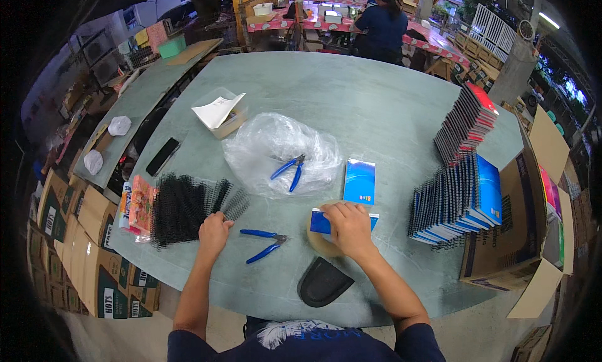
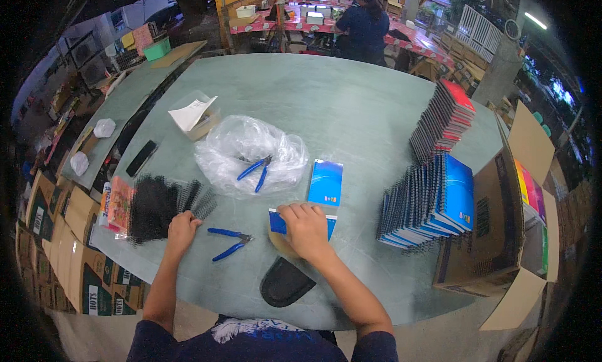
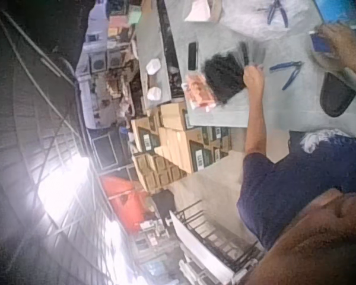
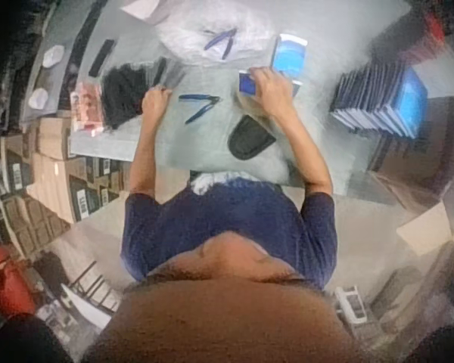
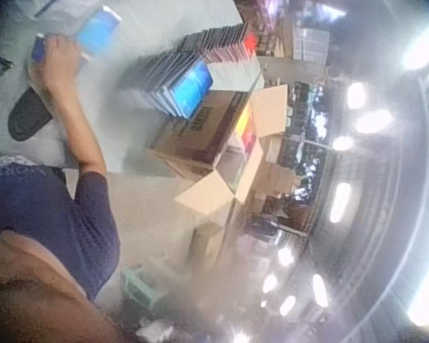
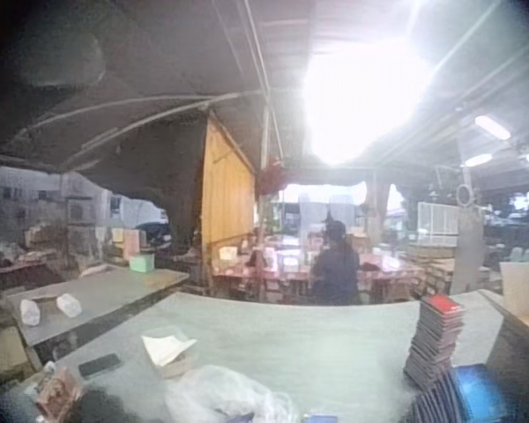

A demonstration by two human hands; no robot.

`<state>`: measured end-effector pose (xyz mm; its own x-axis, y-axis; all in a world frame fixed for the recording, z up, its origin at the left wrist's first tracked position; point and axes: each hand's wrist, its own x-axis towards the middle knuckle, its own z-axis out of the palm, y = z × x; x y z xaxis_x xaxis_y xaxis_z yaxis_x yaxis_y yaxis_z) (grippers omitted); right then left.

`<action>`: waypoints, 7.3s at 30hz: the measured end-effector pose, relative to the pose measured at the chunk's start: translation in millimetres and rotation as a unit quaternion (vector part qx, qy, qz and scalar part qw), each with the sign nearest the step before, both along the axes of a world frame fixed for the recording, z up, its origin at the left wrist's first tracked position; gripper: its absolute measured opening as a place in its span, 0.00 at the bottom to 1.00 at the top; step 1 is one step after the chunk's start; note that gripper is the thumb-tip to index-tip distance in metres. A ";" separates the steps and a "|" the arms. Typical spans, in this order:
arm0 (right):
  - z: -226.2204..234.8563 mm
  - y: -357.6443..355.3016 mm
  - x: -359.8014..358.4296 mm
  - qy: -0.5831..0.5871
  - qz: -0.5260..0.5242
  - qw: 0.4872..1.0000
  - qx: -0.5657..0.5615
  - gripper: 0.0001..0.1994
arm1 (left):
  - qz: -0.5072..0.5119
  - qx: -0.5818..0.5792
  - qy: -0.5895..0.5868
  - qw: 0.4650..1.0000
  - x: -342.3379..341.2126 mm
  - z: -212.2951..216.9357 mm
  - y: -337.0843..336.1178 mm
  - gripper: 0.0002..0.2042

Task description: The person assembles notebooks by threading plastic coils through pre-punched holes in paper and covers, then trims the excess coil using pliers.

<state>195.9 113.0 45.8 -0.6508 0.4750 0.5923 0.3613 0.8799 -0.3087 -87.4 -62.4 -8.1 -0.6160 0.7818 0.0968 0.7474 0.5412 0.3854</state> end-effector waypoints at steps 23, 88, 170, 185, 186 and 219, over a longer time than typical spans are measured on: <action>3.3 -2.7 -10.2 -0.006 0.002 0.999 -0.051 0.09 | -0.037 0.323 -0.194 0.925 40.9 98.1 45.1 0.07; 37.9 -5.1 1.3 -0.119 0.006 0.979 -0.166 0.14 | -0.595 0.295 -0.458 0.591 115.1 253.7 -16.5 0.07; -38.2 2.9 49.0 0.224 0.036 0.804 -0.550 0.09 | -0.293 0.351 -0.060 0.887 139.3 92.4 86.0 0.15; -34.4 -2.5 55.5 0.239 0.068 0.807 -0.535 0.12 | -0.255 0.373 -0.102 0.886 162.3 94.1 91.0 0.12; -34.5 -0.3 57.0 0.237 0.067 0.809 -0.534 0.12 | -0.312 0.279 -0.166 0.893 170.4 81.5 80.6 0.13; -1.6 -20.3 58.1 0.146 -0.157 0.945 -0.247 0.09 | -0.464 0.201 0.066 0.860 164.6 72.1 119.7 0.11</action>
